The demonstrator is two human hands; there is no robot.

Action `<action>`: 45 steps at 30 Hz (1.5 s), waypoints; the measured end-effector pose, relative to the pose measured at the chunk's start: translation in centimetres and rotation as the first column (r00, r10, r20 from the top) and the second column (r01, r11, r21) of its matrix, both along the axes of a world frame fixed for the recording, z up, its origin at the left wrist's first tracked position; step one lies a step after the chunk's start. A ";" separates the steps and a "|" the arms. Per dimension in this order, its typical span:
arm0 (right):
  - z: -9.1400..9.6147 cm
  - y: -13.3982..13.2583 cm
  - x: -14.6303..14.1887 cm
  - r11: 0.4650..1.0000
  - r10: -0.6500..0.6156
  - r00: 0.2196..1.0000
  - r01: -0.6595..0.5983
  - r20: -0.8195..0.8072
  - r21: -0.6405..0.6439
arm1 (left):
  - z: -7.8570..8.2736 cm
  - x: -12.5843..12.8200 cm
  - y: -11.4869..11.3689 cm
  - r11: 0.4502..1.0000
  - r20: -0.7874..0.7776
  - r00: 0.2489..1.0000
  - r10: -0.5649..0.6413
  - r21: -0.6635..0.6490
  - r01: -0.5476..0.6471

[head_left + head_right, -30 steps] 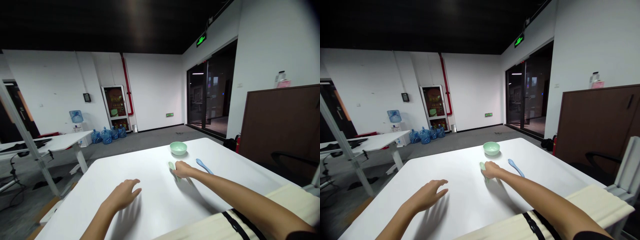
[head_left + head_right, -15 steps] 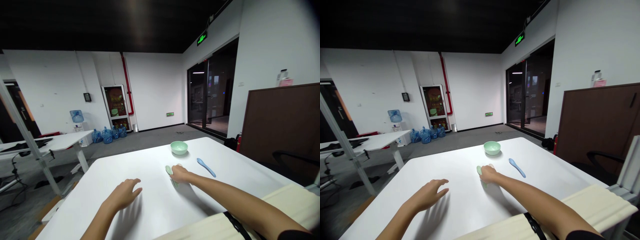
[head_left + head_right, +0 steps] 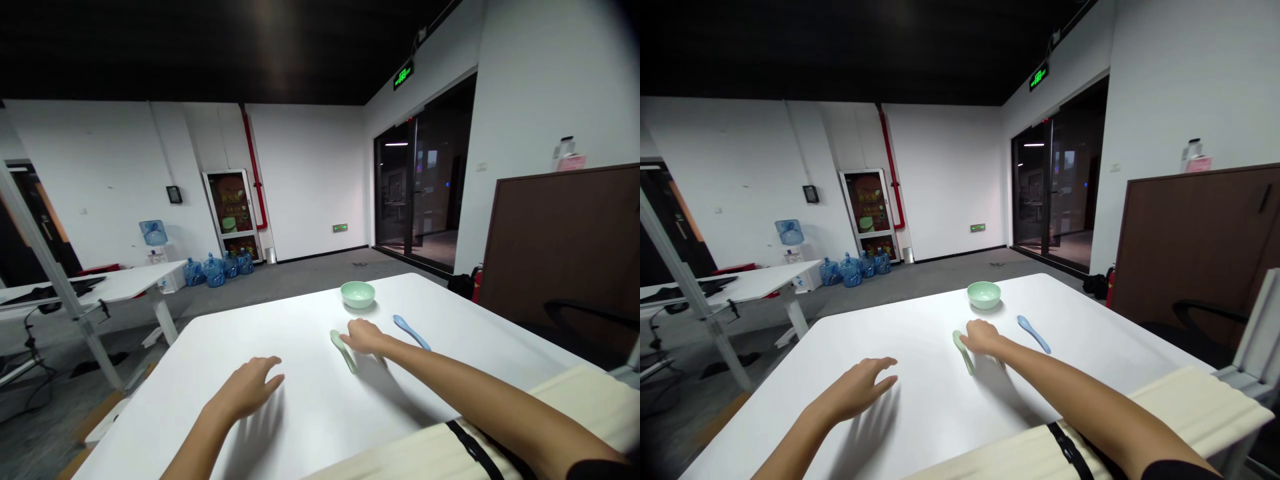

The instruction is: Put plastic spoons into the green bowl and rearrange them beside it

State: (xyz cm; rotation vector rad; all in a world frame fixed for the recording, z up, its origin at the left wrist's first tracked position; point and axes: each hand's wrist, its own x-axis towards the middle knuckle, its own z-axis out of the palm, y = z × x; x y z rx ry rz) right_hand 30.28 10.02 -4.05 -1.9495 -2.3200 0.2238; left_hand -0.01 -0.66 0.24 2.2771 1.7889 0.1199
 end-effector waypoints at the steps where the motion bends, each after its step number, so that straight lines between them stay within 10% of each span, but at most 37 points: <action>1: 0.6 0.0 0.5 1.000 -0.006 1.000 0.006 -0.004 0.018 | 0.0 0.0 0.0 1.000 0.002 1.000 0.000 0.000 0.000; 8: 3.4 0.1 5.0 0.984 -0.119 0.992 0.124 -0.048 0.126 | -0.4 -0.2 0.2 1.000 0.030 1.000 0.001 0.006 -0.002; 18: 2.4 -1.2 9.7 0.974 -0.070 0.982 0.106 -0.176 0.200 | -0.6 -0.3 0.3 1.000 0.008 1.000 -0.009 0.015 0.009; 28: -0.7 -1.1 10.5 0.985 0.023 0.996 -0.009 -0.084 0.172 | 0.0 0.2 0.0 1.000 -0.017 1.000 -0.006 0.000 0.006; 45: 0.1 -2.0 9.9 0.984 0.059 0.997 -0.049 -0.052 0.173 | -0.1 0.2 0.1 1.000 -0.008 1.000 -0.002 0.005 0.002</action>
